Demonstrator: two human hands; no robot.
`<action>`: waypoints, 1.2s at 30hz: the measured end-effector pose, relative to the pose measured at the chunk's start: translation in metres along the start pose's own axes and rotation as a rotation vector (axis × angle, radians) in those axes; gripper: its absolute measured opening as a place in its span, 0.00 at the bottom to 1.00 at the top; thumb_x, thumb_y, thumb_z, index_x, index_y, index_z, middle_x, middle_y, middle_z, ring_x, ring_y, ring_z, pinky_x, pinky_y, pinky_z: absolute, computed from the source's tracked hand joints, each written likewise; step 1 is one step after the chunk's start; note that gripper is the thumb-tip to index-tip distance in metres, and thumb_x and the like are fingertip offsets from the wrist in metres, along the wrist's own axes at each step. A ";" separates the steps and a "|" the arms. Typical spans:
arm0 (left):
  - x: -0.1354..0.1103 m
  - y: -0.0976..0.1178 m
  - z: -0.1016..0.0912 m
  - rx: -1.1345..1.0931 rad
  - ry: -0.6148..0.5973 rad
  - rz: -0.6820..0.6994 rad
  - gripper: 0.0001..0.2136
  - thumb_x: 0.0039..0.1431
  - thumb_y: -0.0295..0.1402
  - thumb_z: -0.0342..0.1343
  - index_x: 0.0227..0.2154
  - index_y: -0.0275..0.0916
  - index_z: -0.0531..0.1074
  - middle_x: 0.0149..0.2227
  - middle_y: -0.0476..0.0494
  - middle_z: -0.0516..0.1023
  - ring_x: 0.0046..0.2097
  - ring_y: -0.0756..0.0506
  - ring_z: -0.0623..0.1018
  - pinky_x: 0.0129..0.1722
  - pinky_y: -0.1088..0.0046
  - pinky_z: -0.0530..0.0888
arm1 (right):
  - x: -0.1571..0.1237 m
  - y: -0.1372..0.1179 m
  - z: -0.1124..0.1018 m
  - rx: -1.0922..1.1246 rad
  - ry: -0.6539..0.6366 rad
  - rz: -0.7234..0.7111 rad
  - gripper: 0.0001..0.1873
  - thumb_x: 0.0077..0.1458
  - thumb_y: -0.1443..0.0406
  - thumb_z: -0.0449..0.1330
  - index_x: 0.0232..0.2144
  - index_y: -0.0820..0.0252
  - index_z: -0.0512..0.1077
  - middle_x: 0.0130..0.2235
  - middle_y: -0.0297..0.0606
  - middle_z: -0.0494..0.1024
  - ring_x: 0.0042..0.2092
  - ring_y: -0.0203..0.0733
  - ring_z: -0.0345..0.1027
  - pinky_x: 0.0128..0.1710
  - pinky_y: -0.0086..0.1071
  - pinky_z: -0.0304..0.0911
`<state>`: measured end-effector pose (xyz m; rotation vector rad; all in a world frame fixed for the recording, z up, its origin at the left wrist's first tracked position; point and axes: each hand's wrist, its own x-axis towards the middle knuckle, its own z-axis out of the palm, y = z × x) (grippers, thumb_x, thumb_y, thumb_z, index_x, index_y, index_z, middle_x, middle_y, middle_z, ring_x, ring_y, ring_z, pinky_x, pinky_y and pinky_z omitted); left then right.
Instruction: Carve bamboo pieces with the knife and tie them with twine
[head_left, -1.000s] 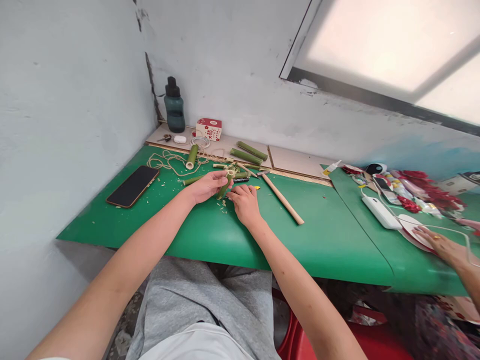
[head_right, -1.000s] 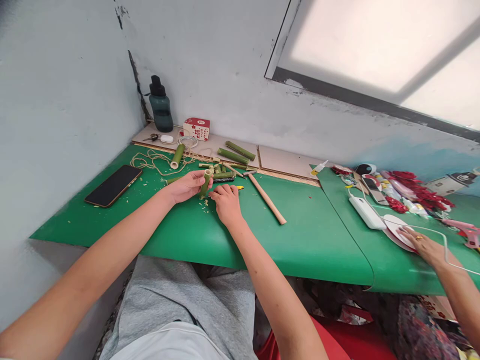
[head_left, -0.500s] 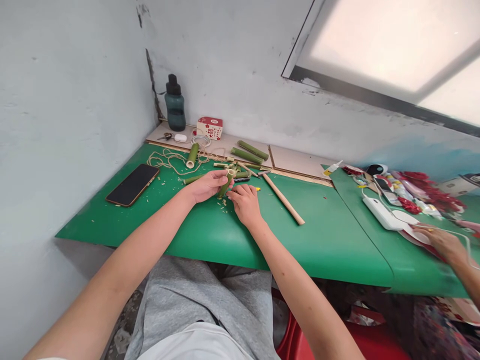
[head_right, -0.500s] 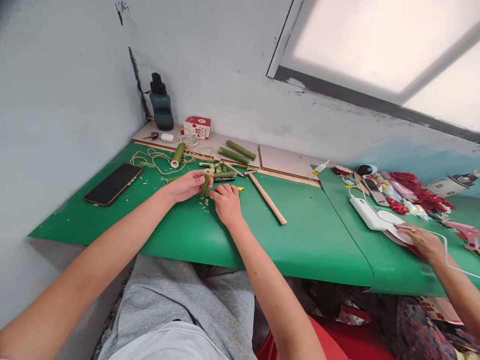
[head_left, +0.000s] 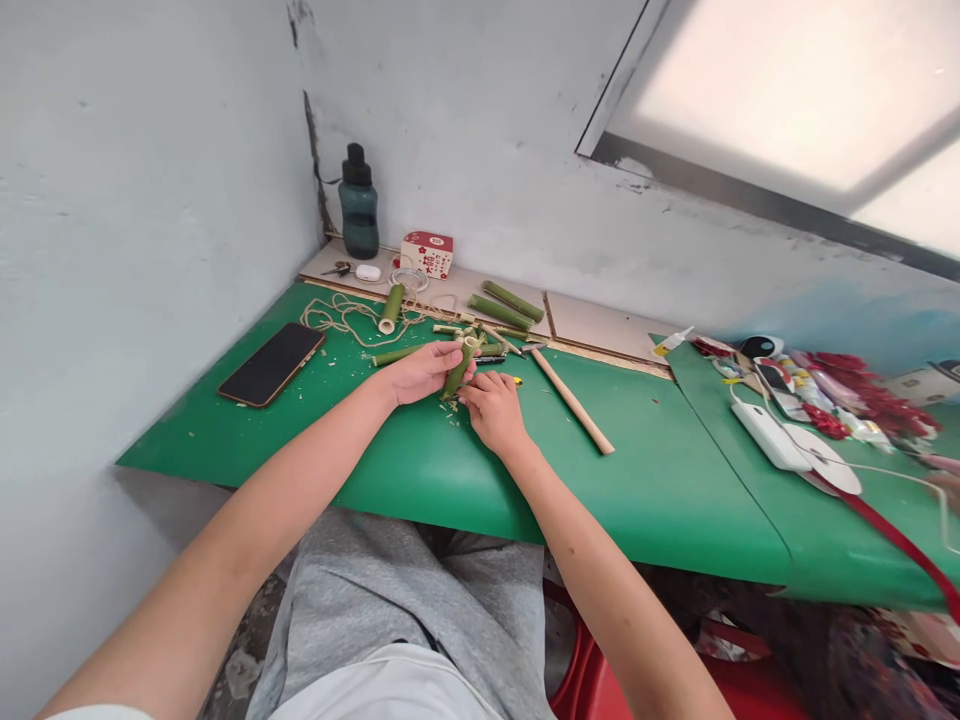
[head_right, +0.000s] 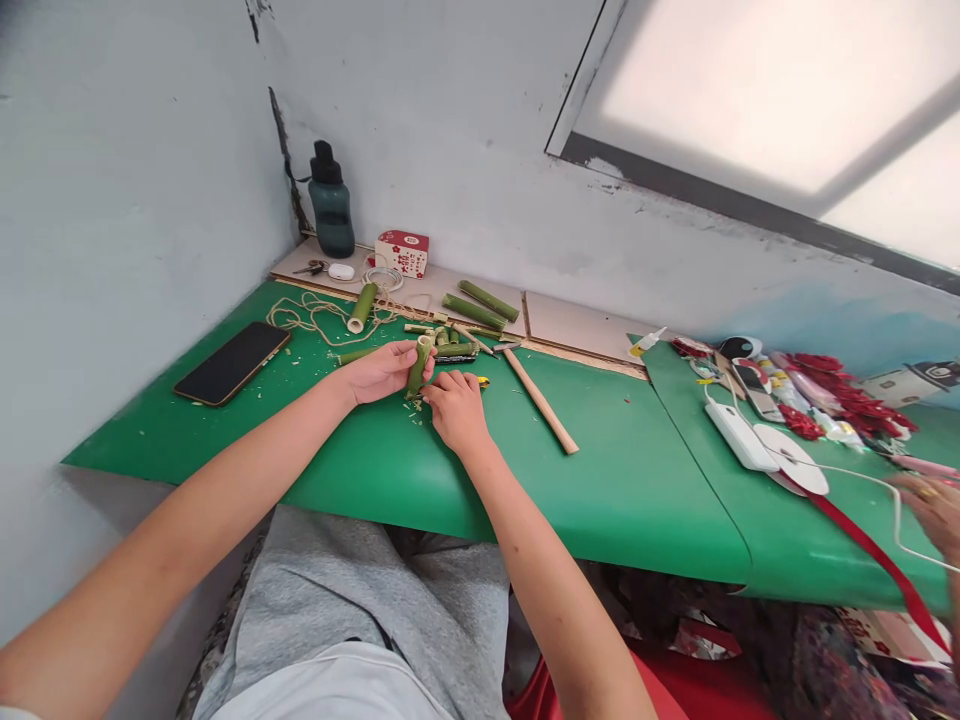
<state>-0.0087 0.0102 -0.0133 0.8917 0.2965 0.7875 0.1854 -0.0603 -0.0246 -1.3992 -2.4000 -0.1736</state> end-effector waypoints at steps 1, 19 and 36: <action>0.000 0.000 0.000 -0.003 0.001 -0.001 0.21 0.50 0.41 0.76 0.44 0.35 0.82 0.37 0.42 0.81 0.38 0.48 0.81 0.41 0.71 0.75 | 0.000 0.000 0.000 -0.003 -0.005 -0.003 0.13 0.69 0.66 0.57 0.43 0.51 0.82 0.40 0.41 0.79 0.46 0.48 0.64 0.49 0.42 0.52; 0.000 0.002 0.000 -0.006 0.005 0.004 0.21 0.49 0.39 0.76 0.43 0.34 0.81 0.37 0.42 0.82 0.38 0.48 0.81 0.42 0.71 0.75 | -0.001 0.000 0.000 -0.006 0.004 0.008 0.12 0.70 0.65 0.57 0.45 0.53 0.82 0.40 0.41 0.78 0.46 0.48 0.64 0.48 0.41 0.52; -0.001 0.001 -0.002 -0.003 0.020 0.009 0.20 0.50 0.38 0.76 0.43 0.35 0.82 0.37 0.42 0.82 0.38 0.48 0.81 0.42 0.71 0.76 | 0.000 0.002 0.003 0.025 0.038 -0.005 0.13 0.69 0.66 0.57 0.44 0.52 0.83 0.38 0.40 0.78 0.44 0.47 0.64 0.48 0.41 0.54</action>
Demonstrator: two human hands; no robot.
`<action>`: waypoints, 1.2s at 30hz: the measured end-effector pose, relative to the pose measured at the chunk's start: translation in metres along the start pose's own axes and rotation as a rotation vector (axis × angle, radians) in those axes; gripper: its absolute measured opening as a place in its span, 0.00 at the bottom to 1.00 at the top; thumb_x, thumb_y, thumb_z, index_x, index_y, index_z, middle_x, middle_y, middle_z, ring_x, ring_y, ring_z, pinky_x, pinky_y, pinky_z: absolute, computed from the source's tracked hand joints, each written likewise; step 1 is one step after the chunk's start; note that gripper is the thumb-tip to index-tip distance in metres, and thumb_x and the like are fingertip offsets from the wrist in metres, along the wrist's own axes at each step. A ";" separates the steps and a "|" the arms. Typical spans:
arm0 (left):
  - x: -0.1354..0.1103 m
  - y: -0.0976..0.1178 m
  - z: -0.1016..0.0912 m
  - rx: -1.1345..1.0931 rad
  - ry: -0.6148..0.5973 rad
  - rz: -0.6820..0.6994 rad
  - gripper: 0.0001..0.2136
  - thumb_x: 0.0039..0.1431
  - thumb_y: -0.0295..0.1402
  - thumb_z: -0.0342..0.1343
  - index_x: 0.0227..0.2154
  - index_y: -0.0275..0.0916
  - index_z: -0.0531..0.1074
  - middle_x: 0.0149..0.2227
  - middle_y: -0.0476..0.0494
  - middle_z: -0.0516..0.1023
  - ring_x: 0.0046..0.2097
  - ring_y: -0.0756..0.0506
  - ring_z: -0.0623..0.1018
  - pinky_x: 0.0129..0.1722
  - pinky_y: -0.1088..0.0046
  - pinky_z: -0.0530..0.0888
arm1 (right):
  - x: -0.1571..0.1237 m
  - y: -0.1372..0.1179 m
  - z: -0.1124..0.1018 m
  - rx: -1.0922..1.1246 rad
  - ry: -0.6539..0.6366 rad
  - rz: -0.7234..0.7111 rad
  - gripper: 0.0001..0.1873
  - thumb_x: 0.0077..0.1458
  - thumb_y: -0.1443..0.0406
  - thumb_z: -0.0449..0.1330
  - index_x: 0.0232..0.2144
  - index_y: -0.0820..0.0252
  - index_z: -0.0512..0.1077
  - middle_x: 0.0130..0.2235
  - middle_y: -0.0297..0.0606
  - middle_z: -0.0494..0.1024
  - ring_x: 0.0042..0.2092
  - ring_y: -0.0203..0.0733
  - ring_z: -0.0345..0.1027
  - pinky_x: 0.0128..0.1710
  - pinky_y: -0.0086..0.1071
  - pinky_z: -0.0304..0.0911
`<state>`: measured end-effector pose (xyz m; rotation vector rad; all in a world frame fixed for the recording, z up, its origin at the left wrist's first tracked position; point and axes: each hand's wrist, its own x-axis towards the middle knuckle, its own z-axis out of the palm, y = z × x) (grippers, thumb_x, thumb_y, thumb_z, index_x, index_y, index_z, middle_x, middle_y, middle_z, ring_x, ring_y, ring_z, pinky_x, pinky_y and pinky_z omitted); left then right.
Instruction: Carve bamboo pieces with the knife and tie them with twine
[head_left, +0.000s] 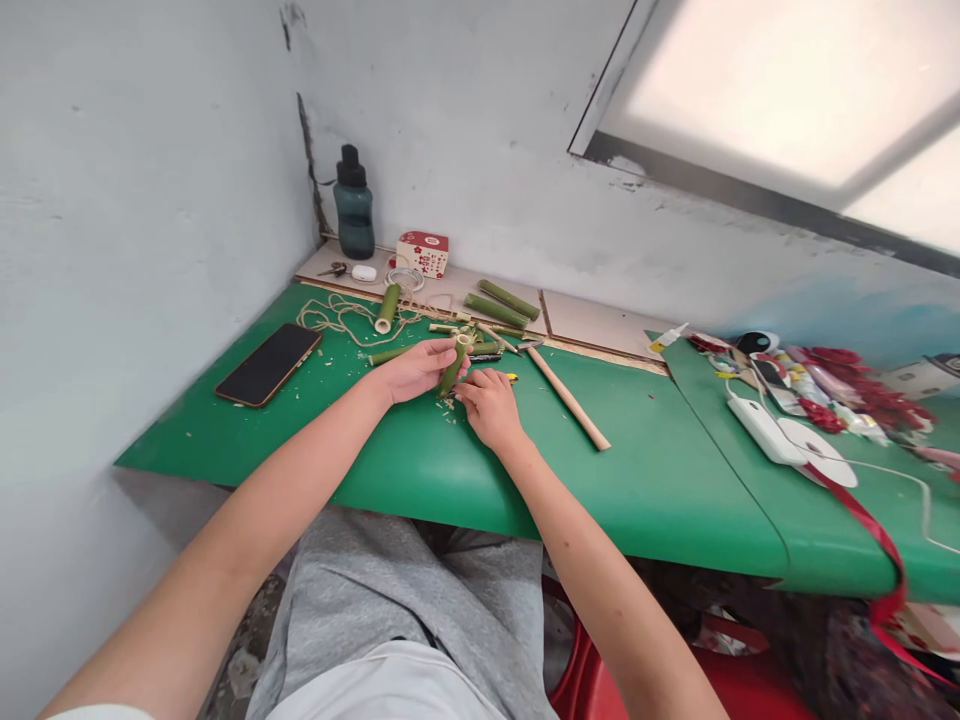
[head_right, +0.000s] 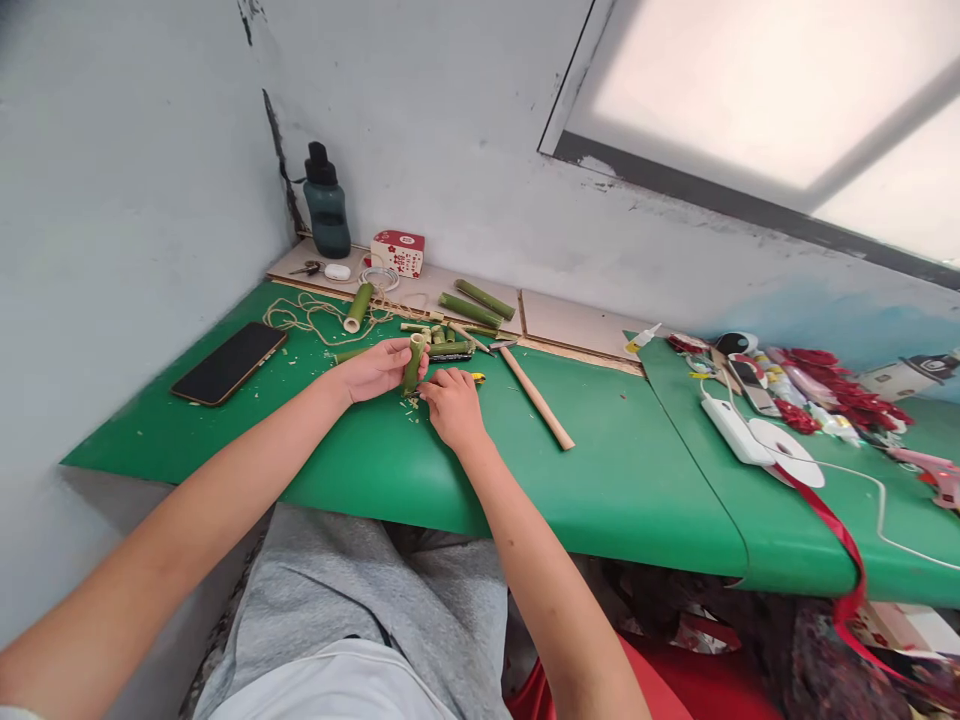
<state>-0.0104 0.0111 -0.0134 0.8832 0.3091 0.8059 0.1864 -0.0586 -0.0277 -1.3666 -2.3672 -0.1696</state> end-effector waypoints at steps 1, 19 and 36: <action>0.000 0.000 0.000 0.000 -0.002 -0.001 0.20 0.50 0.39 0.76 0.43 0.35 0.82 0.37 0.42 0.82 0.38 0.48 0.81 0.42 0.71 0.76 | 0.000 0.000 0.000 0.005 -0.003 -0.005 0.12 0.69 0.67 0.58 0.44 0.51 0.83 0.38 0.40 0.78 0.44 0.47 0.64 0.47 0.40 0.55; 0.000 0.000 -0.001 0.011 -0.009 0.006 0.20 0.52 0.39 0.75 0.45 0.35 0.82 0.38 0.43 0.82 0.39 0.49 0.81 0.43 0.71 0.76 | 0.001 0.001 0.000 0.019 0.003 0.005 0.11 0.69 0.65 0.59 0.44 0.52 0.82 0.41 0.40 0.80 0.47 0.48 0.65 0.49 0.41 0.55; 0.000 0.002 0.005 -0.019 0.002 0.010 0.21 0.50 0.38 0.76 0.44 0.32 0.82 0.36 0.42 0.82 0.38 0.48 0.81 0.43 0.70 0.75 | 0.001 0.000 -0.002 0.025 0.006 0.008 0.11 0.69 0.66 0.58 0.44 0.52 0.82 0.44 0.40 0.82 0.47 0.48 0.66 0.49 0.42 0.55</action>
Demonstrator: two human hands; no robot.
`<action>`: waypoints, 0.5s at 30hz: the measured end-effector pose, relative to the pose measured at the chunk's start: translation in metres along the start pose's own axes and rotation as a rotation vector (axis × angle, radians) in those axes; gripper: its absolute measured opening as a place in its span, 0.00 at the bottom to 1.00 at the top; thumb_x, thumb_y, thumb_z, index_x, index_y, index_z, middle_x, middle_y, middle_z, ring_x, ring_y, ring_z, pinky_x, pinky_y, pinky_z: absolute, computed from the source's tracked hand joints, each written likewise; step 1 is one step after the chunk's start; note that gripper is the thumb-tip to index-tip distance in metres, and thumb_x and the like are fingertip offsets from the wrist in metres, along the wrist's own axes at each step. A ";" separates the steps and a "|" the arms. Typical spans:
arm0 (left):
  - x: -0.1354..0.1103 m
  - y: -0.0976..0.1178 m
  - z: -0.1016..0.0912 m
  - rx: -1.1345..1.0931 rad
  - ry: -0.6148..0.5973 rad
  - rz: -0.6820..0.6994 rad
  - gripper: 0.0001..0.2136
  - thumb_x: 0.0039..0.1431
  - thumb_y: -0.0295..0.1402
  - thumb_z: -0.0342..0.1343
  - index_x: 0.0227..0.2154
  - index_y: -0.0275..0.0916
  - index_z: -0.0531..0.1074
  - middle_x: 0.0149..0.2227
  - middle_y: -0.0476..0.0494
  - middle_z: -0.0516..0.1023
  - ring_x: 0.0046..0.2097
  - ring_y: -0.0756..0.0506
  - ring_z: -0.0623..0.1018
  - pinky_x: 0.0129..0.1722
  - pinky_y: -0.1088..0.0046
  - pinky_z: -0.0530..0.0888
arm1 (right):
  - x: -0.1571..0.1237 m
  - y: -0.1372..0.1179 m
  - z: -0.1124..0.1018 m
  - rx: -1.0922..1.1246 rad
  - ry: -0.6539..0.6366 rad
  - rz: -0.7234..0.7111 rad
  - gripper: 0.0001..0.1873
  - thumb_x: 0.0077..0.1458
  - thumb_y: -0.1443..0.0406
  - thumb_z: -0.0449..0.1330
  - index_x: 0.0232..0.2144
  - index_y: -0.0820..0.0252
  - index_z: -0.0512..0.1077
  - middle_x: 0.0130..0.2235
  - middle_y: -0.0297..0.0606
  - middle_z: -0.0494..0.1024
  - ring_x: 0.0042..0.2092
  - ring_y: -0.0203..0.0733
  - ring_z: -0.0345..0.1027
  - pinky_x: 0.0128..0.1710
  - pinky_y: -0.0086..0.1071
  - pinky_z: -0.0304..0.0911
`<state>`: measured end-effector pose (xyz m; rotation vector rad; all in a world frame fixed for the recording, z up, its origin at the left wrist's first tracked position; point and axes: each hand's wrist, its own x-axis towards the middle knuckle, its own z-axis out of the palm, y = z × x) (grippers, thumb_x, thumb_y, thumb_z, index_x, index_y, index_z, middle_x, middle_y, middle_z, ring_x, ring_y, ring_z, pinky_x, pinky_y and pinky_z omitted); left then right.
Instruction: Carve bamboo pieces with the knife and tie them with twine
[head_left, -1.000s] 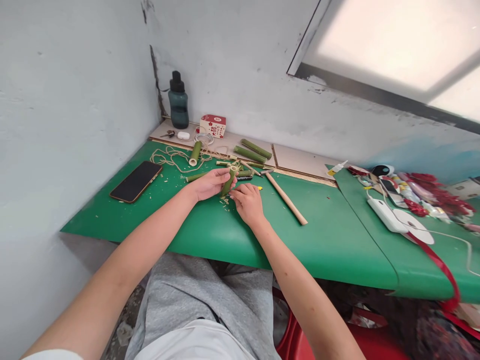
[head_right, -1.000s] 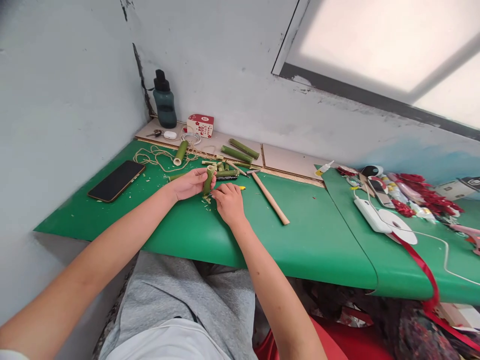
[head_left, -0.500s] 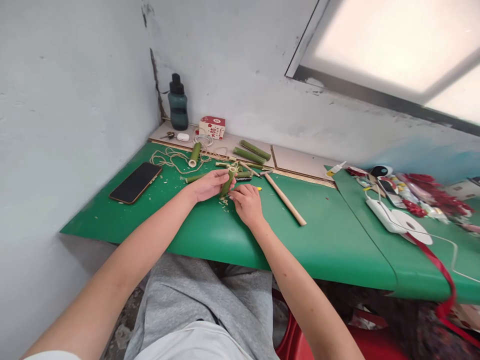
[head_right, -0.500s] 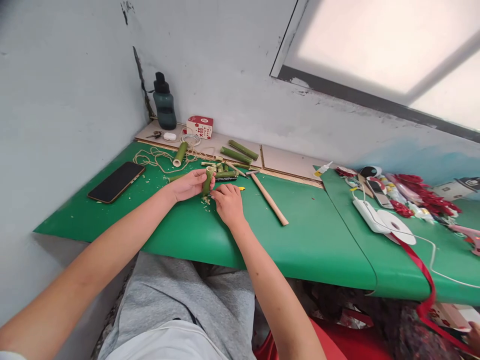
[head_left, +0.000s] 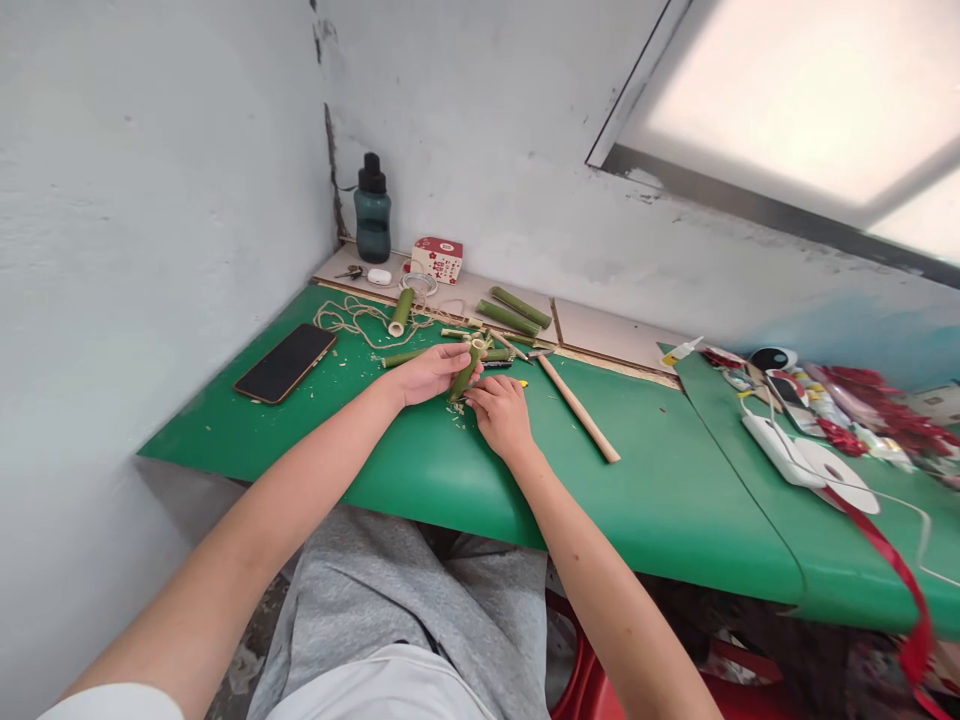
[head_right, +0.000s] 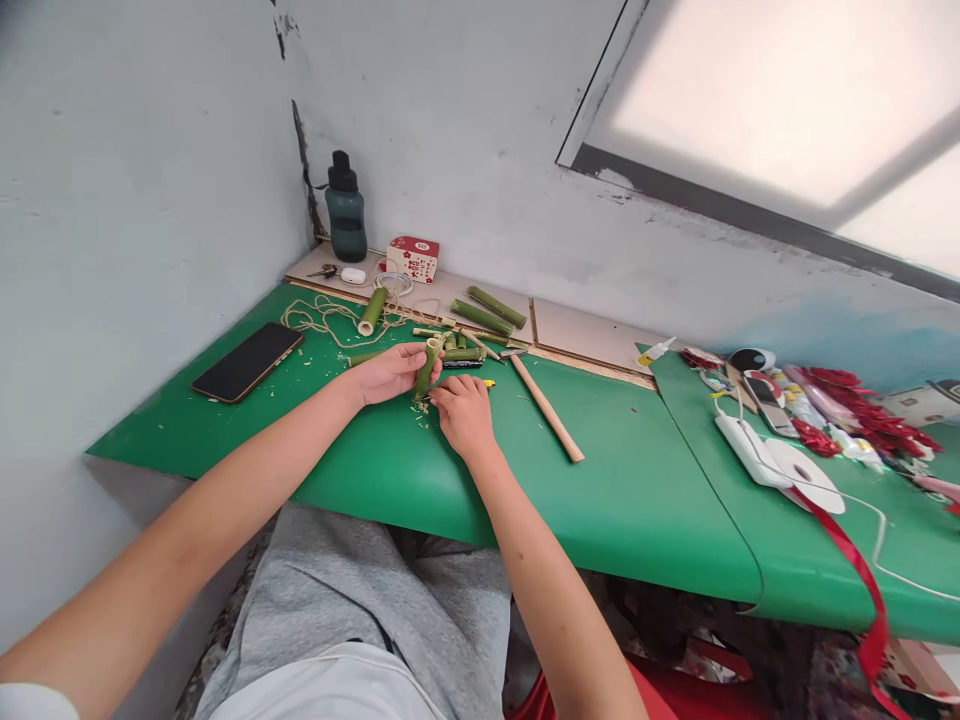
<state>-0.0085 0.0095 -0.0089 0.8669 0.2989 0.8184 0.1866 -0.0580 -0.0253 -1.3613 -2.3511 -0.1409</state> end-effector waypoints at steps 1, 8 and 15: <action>0.000 0.000 0.000 -0.002 0.000 0.000 0.21 0.50 0.38 0.76 0.44 0.32 0.82 0.37 0.42 0.82 0.38 0.48 0.81 0.43 0.70 0.75 | 0.000 0.000 0.000 -0.001 0.006 0.005 0.12 0.69 0.65 0.58 0.45 0.52 0.82 0.45 0.40 0.82 0.47 0.48 0.66 0.50 0.42 0.55; 0.000 0.000 0.001 -0.004 0.000 -0.006 0.21 0.50 0.38 0.76 0.44 0.33 0.81 0.37 0.42 0.82 0.38 0.48 0.81 0.43 0.70 0.75 | 0.000 -0.001 -0.001 0.000 0.002 0.001 0.12 0.68 0.66 0.58 0.45 0.52 0.82 0.44 0.40 0.82 0.47 0.48 0.66 0.51 0.42 0.55; 0.000 0.000 0.001 0.000 -0.006 0.001 0.19 0.49 0.38 0.77 0.40 0.32 0.81 0.36 0.42 0.82 0.37 0.48 0.81 0.42 0.70 0.75 | 0.001 0.000 0.000 0.002 0.013 -0.007 0.10 0.67 0.67 0.60 0.43 0.52 0.82 0.42 0.39 0.82 0.46 0.47 0.67 0.50 0.41 0.55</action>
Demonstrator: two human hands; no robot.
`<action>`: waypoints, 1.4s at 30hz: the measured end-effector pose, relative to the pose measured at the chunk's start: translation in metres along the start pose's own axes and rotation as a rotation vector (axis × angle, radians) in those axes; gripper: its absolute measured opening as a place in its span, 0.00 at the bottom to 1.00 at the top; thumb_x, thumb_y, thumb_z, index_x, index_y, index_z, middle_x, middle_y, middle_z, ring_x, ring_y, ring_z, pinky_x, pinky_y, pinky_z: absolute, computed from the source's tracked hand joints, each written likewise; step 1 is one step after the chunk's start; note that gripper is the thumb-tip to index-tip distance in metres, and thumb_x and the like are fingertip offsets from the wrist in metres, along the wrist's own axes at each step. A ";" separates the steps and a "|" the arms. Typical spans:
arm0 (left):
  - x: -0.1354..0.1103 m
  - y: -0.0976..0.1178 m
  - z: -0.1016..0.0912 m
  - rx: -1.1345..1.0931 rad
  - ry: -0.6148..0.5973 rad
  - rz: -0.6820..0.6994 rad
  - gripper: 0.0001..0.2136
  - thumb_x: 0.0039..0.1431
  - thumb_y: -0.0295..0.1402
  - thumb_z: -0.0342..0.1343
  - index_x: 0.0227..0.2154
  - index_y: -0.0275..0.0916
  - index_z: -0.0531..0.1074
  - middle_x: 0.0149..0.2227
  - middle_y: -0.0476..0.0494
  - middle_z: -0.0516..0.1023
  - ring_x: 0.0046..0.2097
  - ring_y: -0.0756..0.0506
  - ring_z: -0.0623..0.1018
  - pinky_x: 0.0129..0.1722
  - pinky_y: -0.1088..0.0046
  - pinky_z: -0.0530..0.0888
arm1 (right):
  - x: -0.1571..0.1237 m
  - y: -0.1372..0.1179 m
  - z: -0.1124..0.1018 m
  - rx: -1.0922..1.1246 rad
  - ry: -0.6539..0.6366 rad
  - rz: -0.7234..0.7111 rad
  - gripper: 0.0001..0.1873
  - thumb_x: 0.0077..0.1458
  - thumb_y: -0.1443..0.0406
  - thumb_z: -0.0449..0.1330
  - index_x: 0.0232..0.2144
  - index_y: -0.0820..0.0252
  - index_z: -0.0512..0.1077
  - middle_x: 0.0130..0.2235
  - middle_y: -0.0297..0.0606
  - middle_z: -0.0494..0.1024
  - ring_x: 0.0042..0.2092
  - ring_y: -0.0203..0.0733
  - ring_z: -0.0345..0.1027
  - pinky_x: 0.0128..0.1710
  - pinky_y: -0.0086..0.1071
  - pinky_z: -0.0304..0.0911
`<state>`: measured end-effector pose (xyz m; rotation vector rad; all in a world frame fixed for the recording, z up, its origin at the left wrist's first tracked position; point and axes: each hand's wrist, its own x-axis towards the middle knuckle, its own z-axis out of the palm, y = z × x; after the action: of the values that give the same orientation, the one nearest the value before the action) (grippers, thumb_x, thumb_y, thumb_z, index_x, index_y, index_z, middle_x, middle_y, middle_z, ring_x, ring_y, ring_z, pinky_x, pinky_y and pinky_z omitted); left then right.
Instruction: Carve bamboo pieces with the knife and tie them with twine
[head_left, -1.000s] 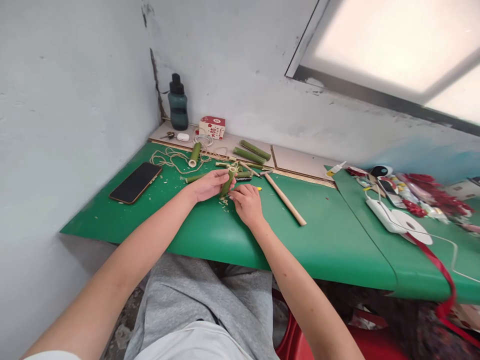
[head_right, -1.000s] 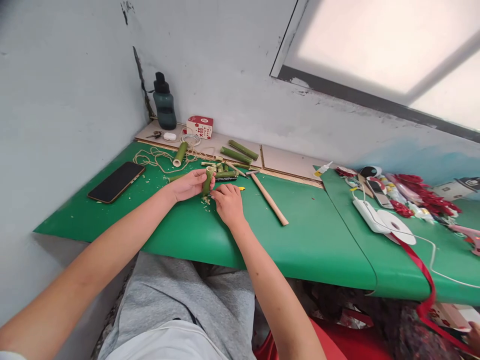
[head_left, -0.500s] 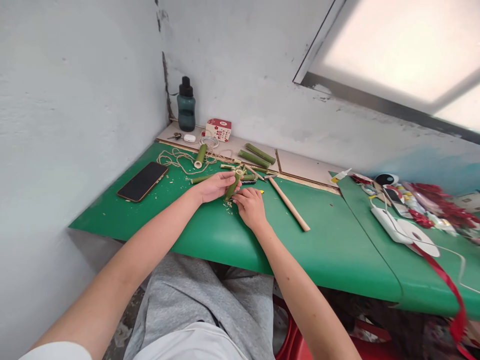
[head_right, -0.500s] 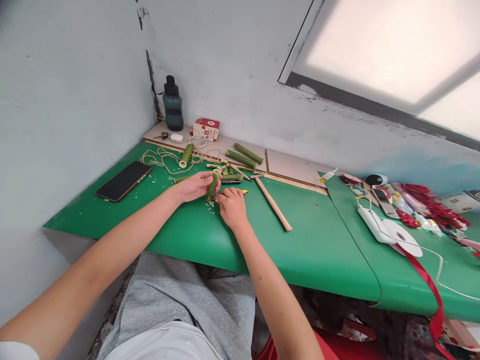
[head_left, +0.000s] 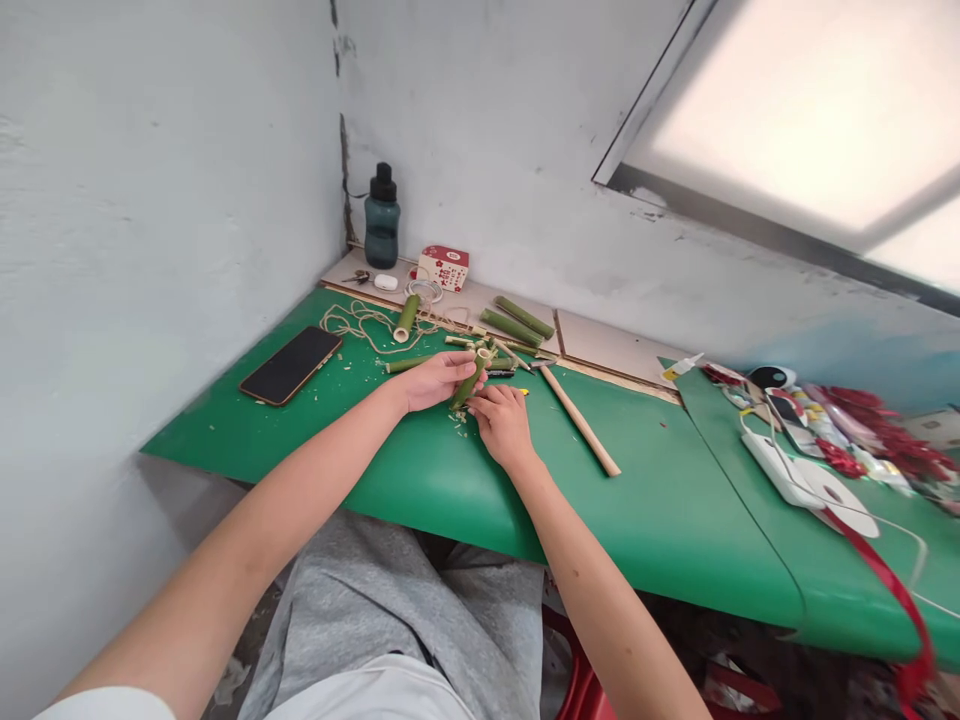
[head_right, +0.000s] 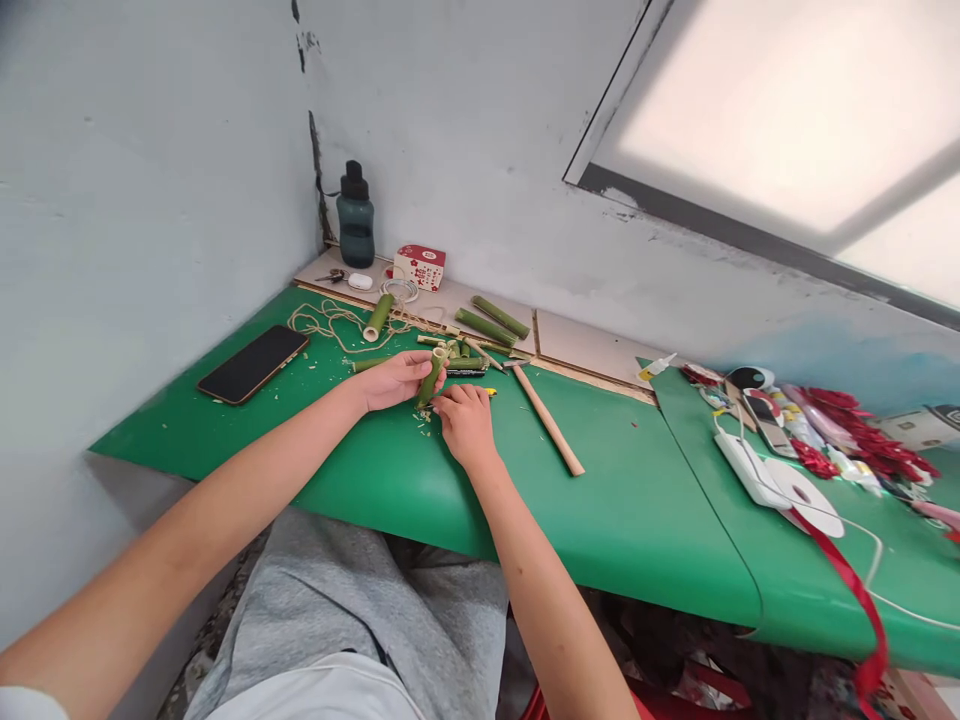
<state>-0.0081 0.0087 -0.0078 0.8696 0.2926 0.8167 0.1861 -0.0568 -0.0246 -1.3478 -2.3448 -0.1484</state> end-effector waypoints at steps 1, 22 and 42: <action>0.000 0.000 0.000 0.001 0.000 0.002 0.20 0.48 0.39 0.77 0.39 0.32 0.80 0.36 0.42 0.82 0.37 0.48 0.81 0.42 0.70 0.75 | 0.000 0.000 0.000 0.000 -0.001 -0.005 0.10 0.67 0.67 0.60 0.42 0.52 0.82 0.42 0.38 0.82 0.46 0.47 0.67 0.50 0.41 0.55; -0.001 0.003 0.002 0.015 0.014 0.007 0.19 0.46 0.34 0.78 0.38 0.31 0.80 0.36 0.42 0.81 0.37 0.48 0.81 0.40 0.71 0.75 | -0.001 -0.001 -0.001 0.010 0.019 0.022 0.10 0.67 0.66 0.60 0.43 0.52 0.82 0.40 0.39 0.81 0.45 0.46 0.67 0.49 0.40 0.56; 0.005 0.004 0.004 -0.188 0.241 0.233 0.19 0.49 0.39 0.76 0.39 0.37 0.77 0.36 0.48 0.81 0.37 0.50 0.80 0.41 0.71 0.79 | -0.005 -0.004 -0.002 0.027 0.118 -0.006 0.10 0.68 0.59 0.61 0.47 0.53 0.80 0.46 0.42 0.82 0.50 0.48 0.68 0.54 0.43 0.58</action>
<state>-0.0043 0.0117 -0.0016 0.6357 0.3232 1.1510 0.1853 -0.0641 -0.0242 -1.2843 -2.2453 -0.1915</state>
